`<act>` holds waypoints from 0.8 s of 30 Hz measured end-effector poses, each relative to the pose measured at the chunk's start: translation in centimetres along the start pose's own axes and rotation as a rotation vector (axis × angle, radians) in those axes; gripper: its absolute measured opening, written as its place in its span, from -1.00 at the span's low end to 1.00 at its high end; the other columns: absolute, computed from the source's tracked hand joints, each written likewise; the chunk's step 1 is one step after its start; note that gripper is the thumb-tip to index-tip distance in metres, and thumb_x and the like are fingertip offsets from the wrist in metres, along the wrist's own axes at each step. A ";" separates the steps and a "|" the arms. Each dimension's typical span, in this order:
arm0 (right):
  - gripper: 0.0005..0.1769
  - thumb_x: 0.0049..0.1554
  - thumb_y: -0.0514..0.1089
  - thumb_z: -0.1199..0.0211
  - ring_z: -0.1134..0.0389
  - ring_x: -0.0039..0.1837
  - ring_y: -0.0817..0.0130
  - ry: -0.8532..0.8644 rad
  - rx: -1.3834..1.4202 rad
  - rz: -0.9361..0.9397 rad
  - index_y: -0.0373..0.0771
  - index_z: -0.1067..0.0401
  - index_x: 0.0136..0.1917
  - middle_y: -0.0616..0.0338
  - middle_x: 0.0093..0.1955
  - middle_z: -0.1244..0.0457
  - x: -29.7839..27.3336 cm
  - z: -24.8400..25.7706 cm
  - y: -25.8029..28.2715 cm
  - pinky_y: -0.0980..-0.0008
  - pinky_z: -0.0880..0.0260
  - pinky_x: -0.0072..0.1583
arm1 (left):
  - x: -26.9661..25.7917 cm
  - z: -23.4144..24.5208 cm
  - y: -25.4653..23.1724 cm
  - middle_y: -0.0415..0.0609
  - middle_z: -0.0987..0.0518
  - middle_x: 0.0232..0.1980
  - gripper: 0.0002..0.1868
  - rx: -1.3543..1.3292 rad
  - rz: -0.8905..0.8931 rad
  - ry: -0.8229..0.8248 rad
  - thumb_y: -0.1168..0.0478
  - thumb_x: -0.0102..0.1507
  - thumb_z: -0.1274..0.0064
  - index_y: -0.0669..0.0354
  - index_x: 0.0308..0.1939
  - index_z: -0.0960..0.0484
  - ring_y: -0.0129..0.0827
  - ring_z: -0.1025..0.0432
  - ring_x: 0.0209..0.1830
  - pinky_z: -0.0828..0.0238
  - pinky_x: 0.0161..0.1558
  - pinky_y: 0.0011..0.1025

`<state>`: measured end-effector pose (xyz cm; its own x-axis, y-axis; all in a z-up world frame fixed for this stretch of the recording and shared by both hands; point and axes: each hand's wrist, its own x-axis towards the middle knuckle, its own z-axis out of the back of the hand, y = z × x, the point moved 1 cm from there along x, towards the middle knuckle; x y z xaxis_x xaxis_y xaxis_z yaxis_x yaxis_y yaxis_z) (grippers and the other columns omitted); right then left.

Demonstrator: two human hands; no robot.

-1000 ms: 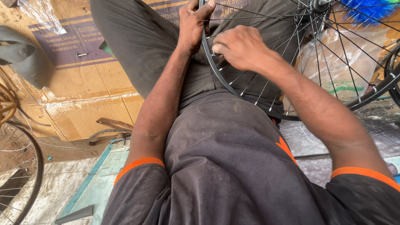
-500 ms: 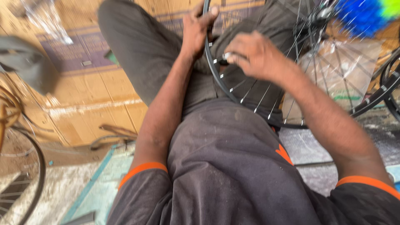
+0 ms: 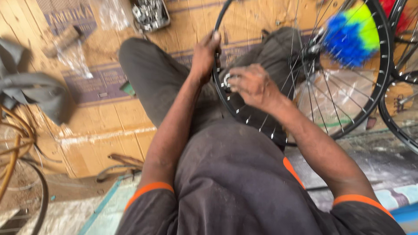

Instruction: The person sits on the floor and uses a spoke wrench to tighten the nipples on a bicycle wheel rim. They rotate the wheel to access different spokes and continue the tightening process systematically.

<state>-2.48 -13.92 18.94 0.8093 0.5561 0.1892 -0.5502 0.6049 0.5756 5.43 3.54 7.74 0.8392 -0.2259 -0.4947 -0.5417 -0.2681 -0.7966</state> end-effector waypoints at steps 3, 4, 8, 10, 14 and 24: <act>-0.71 0.02 -0.22 -0.50 -0.43 0.10 0.09 0.010 0.050 -0.051 -0.21 -0.56 0.03 0.06 0.18 -0.40 -0.8 0.1 -0.3 0.09 -0.37 0.19 | -0.1 -0.5 0.5 -0.16 -0.39 -0.48 -0.52 -0.068 0.018 -0.049 -0.19 0.37 0.05 0.18 -0.26 -0.52 -0.51 -0.24 -0.65 -0.21 -0.62 -0.46; -0.72 0.03 -0.23 -0.50 -0.44 0.11 0.10 0.000 0.054 -0.064 -0.21 -0.56 0.03 0.07 0.18 -0.40 -0.9 0.2 -0.5 0.10 -0.37 0.20 | 0.0 -0.6 0.6 -0.15 -0.41 -0.47 -0.48 -0.084 0.015 -0.071 -0.23 0.38 0.05 0.19 -0.31 -0.50 -0.50 -0.25 -0.65 -0.23 -0.62 -0.46; -0.72 0.03 -0.26 -0.52 -0.43 0.09 0.14 0.000 0.081 -0.088 -0.24 -0.57 0.02 0.06 0.17 -0.41 -1.6 0.7 -0.4 0.15 -0.38 0.21 | -0.2 -1.0 1.2 -0.14 -0.40 -0.49 -0.43 -0.090 0.000 -0.066 -0.32 0.33 0.06 0.13 -0.34 -0.50 -0.53 -0.27 -0.67 -0.24 -0.65 -0.47; -0.72 0.02 -0.28 -0.53 -0.44 0.11 0.13 -0.005 0.062 -0.059 -0.26 -0.56 0.01 0.04 0.17 -0.40 -1.5 0.7 0.0 0.15 -0.39 0.21 | -0.3 -0.8 1.5 -0.14 -0.41 -0.49 -0.42 -0.065 -0.014 -0.063 -0.34 0.34 0.08 0.12 -0.34 -0.50 -0.55 -0.28 -0.66 -0.28 -0.66 -0.48; -0.72 0.02 -0.28 -0.52 -0.45 0.15 0.10 -0.015 0.062 -0.001 -0.30 -0.54 0.00 0.00 0.17 -0.39 -1.1 0.0 0.7 0.15 -0.43 0.23 | -0.3 -0.3 2.2 -0.15 -0.39 -0.49 -0.42 -0.063 -0.035 -0.068 -0.34 0.34 0.08 0.11 -0.35 -0.48 -0.59 -0.25 -0.67 -0.23 -0.67 -0.51; -0.77 0.08 -0.25 -0.49 -0.48 0.07 0.13 -0.015 -0.024 0.052 -0.32 -0.51 -0.02 -0.03 0.15 -0.40 -1.5 -1.0 0.8 0.22 -0.47 0.13 | -0.5 -0.5 3.1 -0.16 -0.35 -0.57 -0.40 -0.133 -0.033 -0.095 -0.31 0.37 0.13 0.12 -0.43 -0.44 -0.60 -0.26 -0.71 -0.22 -0.72 -0.53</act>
<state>-4.39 -13.72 18.34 0.7823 0.5787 0.2304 -0.5963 0.5889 0.5455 3.30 2.39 5.70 0.8537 -0.1270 -0.5050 -0.5103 -0.3969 -0.7629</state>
